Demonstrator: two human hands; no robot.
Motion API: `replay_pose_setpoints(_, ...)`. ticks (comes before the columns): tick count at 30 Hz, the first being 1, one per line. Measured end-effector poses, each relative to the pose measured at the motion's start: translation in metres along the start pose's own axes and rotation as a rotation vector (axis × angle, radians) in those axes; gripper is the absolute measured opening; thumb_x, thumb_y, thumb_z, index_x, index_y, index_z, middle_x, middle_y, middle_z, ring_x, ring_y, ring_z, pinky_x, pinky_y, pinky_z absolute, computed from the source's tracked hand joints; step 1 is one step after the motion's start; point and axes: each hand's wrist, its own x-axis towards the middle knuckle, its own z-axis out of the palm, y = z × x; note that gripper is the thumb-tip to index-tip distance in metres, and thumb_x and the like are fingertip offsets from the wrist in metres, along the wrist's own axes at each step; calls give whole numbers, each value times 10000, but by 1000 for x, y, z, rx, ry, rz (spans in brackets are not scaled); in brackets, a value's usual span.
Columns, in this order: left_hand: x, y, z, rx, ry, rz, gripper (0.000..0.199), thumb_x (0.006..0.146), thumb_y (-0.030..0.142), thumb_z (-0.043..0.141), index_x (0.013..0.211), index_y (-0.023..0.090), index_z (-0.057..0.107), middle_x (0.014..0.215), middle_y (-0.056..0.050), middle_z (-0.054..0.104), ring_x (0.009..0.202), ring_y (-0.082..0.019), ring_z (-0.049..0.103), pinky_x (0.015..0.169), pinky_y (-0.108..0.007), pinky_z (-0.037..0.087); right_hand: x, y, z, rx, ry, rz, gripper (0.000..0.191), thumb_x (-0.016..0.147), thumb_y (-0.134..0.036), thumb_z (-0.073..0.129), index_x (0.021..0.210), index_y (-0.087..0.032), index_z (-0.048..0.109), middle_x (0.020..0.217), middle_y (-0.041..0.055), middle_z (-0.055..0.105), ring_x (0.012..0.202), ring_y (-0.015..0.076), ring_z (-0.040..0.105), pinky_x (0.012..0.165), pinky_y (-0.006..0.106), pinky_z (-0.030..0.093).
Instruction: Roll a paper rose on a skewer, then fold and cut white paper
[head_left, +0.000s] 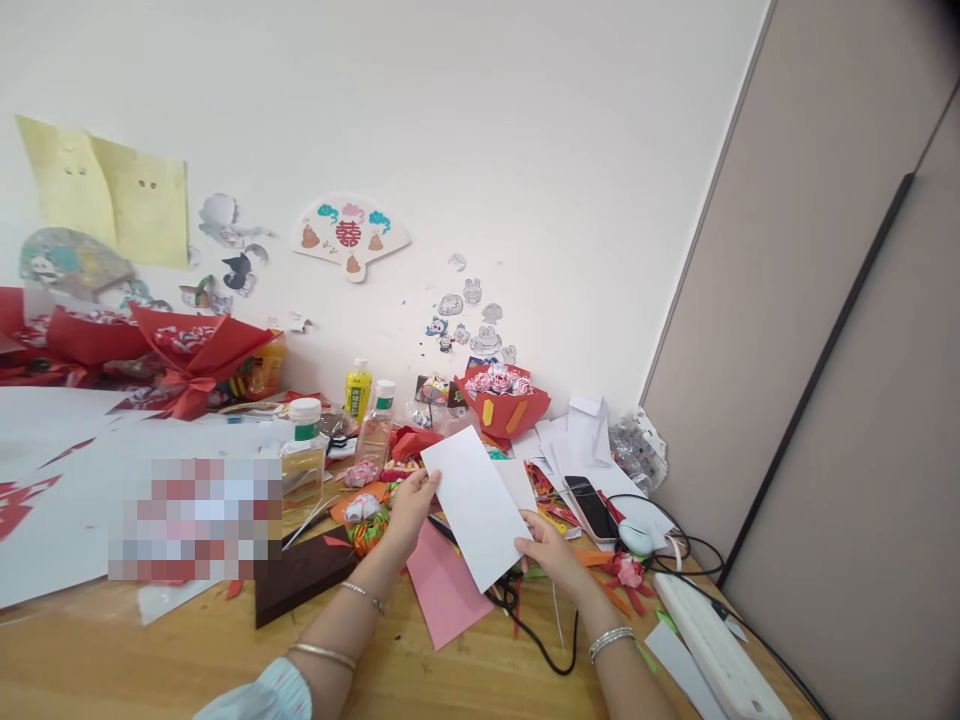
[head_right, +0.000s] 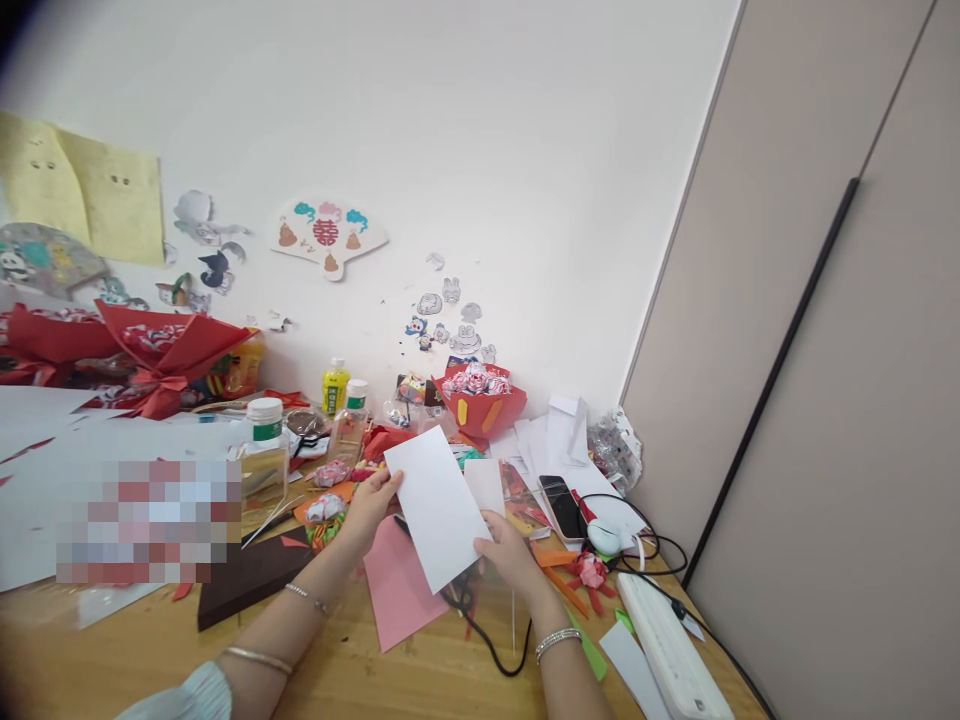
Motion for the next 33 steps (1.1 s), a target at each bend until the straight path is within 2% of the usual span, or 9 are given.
replay_pose_setpoints(10, 6, -6, -3, -19, 71, 19, 172, 738, 306, 622, 794, 147, 593, 644, -4, 660, 528, -134, 605, 522, -256, 507, 0, 4, -2, -16, -16, 20, 271, 655, -249, 623, 910, -166, 591, 678, -29, 546, 490, 85, 455, 403, 192, 378)
replay_pose_setpoints(20, 15, -8, -10, -61, 128, 31, 379, 615, 467, 682, 758, 130, 588, 579, 32, 598, 498, -110, 547, 514, -245, 475, -1, 1, 1, -18, -47, 34, 265, 661, -223, 605, 920, -170, 589, 671, -40, 540, 468, 77, 445, 403, 193, 382)
replay_pose_setpoints(27, 16, -8, -13, -57, 166, 28, 372, 690, 514, 606, 760, 152, 559, 564, 53, 565, 477, -101, 529, 490, -239, 476, 0, 0, 0, -36, -30, 50, 299, 642, -234, 599, 932, -163, 592, 693, -26, 564, 450, 75, 436, 389, 196, 373)
replay_pose_setpoints(30, 15, -7, -14, -43, 136, 9, 327, 745, 488, 572, 777, 163, 551, 576, 43, 585, 493, -107, 561, 511, -240, 491, 1, 0, -1, -39, -8, 44, 294, 636, -245, 603, 919, -162, 595, 681, -31, 554, 455, 77, 444, 392, 198, 382)
replay_pose_setpoints(33, 11, -9, -9, -7, 49, -50, 287, 755, 442, 595, 812, 163, 560, 619, -1, 639, 518, -137, 609, 521, -266, 512, 3, 2, -2, -25, 26, 16, 275, 642, -271, 611, 894, -163, 594, 675, -32, 548, 462, 76, 449, 394, 197, 381)
